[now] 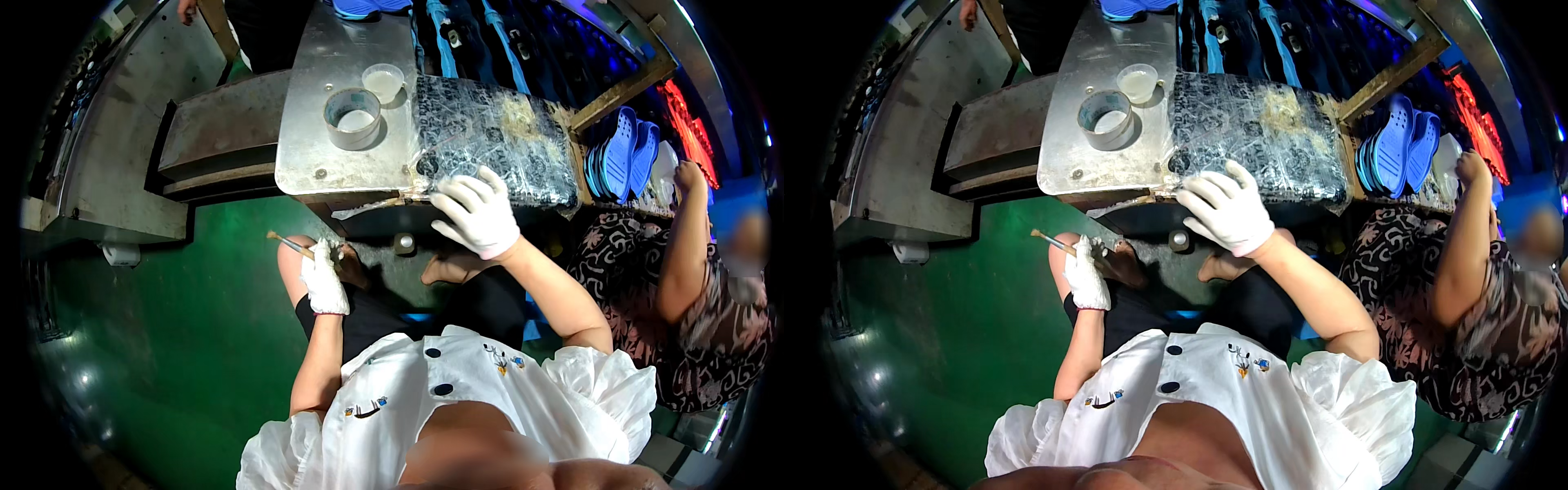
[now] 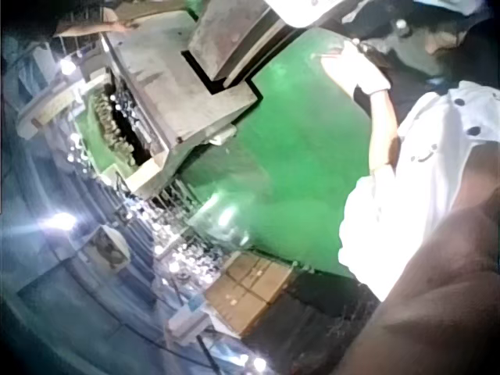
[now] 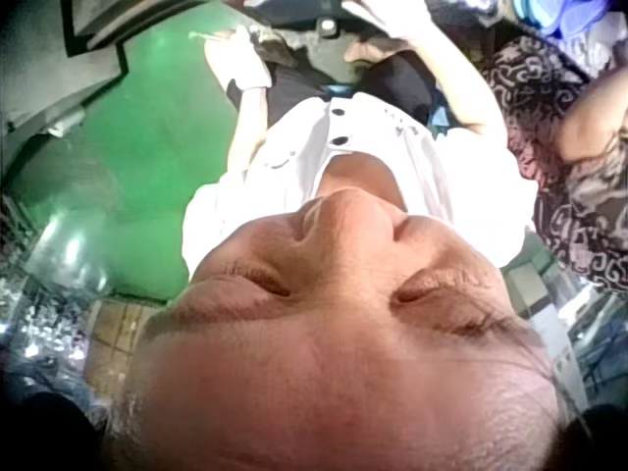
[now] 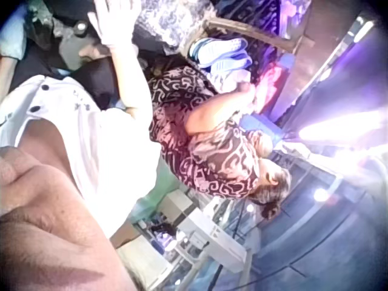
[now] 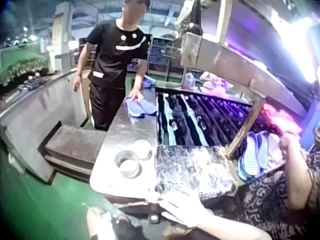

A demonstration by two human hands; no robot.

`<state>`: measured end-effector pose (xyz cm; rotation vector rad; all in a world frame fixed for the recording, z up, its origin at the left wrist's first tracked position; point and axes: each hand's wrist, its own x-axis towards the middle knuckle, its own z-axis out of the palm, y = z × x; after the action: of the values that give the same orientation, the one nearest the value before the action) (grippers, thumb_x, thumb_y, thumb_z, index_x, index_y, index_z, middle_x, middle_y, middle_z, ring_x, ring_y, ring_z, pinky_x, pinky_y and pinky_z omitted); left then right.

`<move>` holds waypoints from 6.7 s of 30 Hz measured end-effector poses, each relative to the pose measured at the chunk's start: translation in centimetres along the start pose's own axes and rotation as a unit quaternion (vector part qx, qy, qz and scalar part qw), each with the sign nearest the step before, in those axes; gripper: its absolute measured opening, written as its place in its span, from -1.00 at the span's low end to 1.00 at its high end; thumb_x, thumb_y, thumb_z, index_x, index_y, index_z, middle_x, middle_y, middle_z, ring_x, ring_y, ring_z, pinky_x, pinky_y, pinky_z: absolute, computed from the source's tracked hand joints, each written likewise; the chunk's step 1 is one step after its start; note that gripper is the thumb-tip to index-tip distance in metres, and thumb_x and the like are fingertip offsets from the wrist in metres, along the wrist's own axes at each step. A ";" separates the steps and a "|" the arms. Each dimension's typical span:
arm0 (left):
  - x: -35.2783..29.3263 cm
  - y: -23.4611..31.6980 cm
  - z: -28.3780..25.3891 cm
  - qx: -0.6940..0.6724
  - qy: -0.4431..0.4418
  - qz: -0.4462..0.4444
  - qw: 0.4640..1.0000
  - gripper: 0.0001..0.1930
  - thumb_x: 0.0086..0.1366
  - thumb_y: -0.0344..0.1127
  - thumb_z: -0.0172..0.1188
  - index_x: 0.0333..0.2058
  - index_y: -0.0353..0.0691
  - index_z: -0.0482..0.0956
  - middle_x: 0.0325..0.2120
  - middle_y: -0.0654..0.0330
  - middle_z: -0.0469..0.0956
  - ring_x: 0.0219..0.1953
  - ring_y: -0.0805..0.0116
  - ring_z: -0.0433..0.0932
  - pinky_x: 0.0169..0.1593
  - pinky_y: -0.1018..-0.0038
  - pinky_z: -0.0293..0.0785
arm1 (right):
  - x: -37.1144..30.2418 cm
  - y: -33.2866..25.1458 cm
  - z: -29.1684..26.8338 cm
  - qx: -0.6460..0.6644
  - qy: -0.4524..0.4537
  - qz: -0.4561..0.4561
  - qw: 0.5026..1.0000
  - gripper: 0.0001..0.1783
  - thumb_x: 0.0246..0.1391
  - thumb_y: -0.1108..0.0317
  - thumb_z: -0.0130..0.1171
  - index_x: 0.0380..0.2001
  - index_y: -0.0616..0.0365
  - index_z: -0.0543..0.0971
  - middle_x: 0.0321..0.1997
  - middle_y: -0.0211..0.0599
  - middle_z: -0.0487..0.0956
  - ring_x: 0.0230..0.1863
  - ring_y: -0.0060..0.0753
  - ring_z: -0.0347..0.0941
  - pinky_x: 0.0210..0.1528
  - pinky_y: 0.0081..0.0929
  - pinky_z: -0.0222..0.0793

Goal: The person applies adhesive to shoe soles using a brush and handles footwear materials on a workbench.

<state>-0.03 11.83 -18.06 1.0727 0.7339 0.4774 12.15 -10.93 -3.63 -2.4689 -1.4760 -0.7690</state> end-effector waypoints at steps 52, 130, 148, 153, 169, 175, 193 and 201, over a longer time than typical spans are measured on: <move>-1.0 0.9 -1.1 -0.045 -0.007 -0.001 0.999 -0.79 0.30 -0.27 0.02 -0.35 -0.32 0.49 -0.50 0.24 0.50 -0.46 0.52 0.43 -0.34 0.58 0.38 | 3.9 7.4 0.1 0.037 0.097 0.488 0.867 -0.76 -0.02 0.22 0.17 -0.34 0.15 0.50 -0.29 -0.03 0.55 -0.18 0.03 0.46 -0.12 -0.23 0.35; 0.0 1.6 0.9 0.148 -0.009 -0.034 0.988 -0.78 0.29 -0.27 0.03 -0.34 -0.30 0.54 -0.47 0.24 0.53 -0.43 0.50 0.43 -0.33 0.55 0.34 | 15.6 19.1 5.8 0.030 -0.308 0.105 0.945 -0.41 -0.10 -0.18 0.05 -0.12 0.02 0.52 0.05 -0.21 0.45 0.16 -0.07 0.22 0.16 -0.22 0.13; 0.1 1.3 1.0 0.101 -0.014 -0.044 0.994 -0.82 0.27 -0.31 0.05 -0.31 -0.32 0.53 -0.43 0.24 0.54 -0.40 0.51 0.47 -0.28 0.57 0.40 | 16.0 18.3 9.3 -0.027 -0.344 0.281 0.896 -0.52 0.09 -0.10 -0.11 -0.27 0.03 0.60 -0.20 -0.13 0.57 -0.11 -0.08 0.48 -0.02 -0.21 0.33; 0.2 1.3 0.7 0.095 -0.007 -0.067 0.993 -0.79 0.29 -0.28 0.03 -0.32 -0.32 0.54 -0.44 0.26 0.53 -0.40 0.54 0.43 -0.30 0.57 0.36 | 15.4 20.4 10.8 0.013 -0.336 0.263 0.904 -0.48 0.05 -0.15 -0.07 -0.27 0.05 0.59 -0.18 -0.12 0.56 -0.13 -0.05 0.47 -0.06 -0.27 0.37; -0.1 2.1 0.9 0.139 -0.037 -0.056 0.988 -0.78 0.29 -0.26 0.02 -0.33 -0.30 0.53 -0.47 0.27 0.53 -0.42 0.53 0.42 -0.33 0.57 0.33 | 16.3 16.0 11.1 -0.083 -0.329 0.311 0.888 -0.47 0.09 0.00 -0.29 -0.25 0.09 0.60 -0.16 -0.12 0.57 -0.08 -0.16 0.48 -0.01 -0.22 0.29; 0.0 1.7 1.1 0.097 -0.008 -0.085 0.992 -0.81 0.29 -0.29 0.04 -0.32 -0.31 0.53 -0.45 0.26 0.53 -0.41 0.53 0.43 -0.29 0.58 0.35 | 16.8 17.8 11.5 -0.051 -0.302 0.316 0.898 -0.47 0.09 0.00 -0.26 -0.35 0.13 0.62 -0.27 -0.05 0.58 -0.18 -0.01 0.50 -0.09 -0.19 0.38; -0.1 2.7 0.7 0.157 -0.045 -0.082 0.983 -0.79 0.26 -0.30 0.03 -0.30 -0.31 0.56 -0.44 0.23 0.57 -0.40 0.54 0.44 -0.33 0.59 0.32 | 13.9 28.4 9.0 -0.229 -0.259 0.392 0.853 -0.46 0.18 0.00 -0.35 -0.27 0.09 0.59 -0.17 -0.09 0.56 -0.08 -0.01 0.46 -0.03 -0.14 0.35; 0.3 1.3 -0.5 0.079 -0.055 -0.074 0.993 -0.77 0.29 -0.25 0.03 -0.26 -0.30 0.54 -0.43 0.25 0.56 -0.42 0.56 0.45 -0.38 0.63 0.31 | 13.8 26.2 3.5 -0.288 -0.246 0.437 0.816 -0.34 0.11 -0.27 -0.28 -0.21 0.05 0.57 -0.17 -0.09 0.56 -0.09 -0.04 0.47 -0.09 -0.15 0.38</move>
<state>-0.22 12.85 -17.14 1.1733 0.7561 0.2331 41.14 -11.90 3.48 -3.4806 0.0443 -0.4032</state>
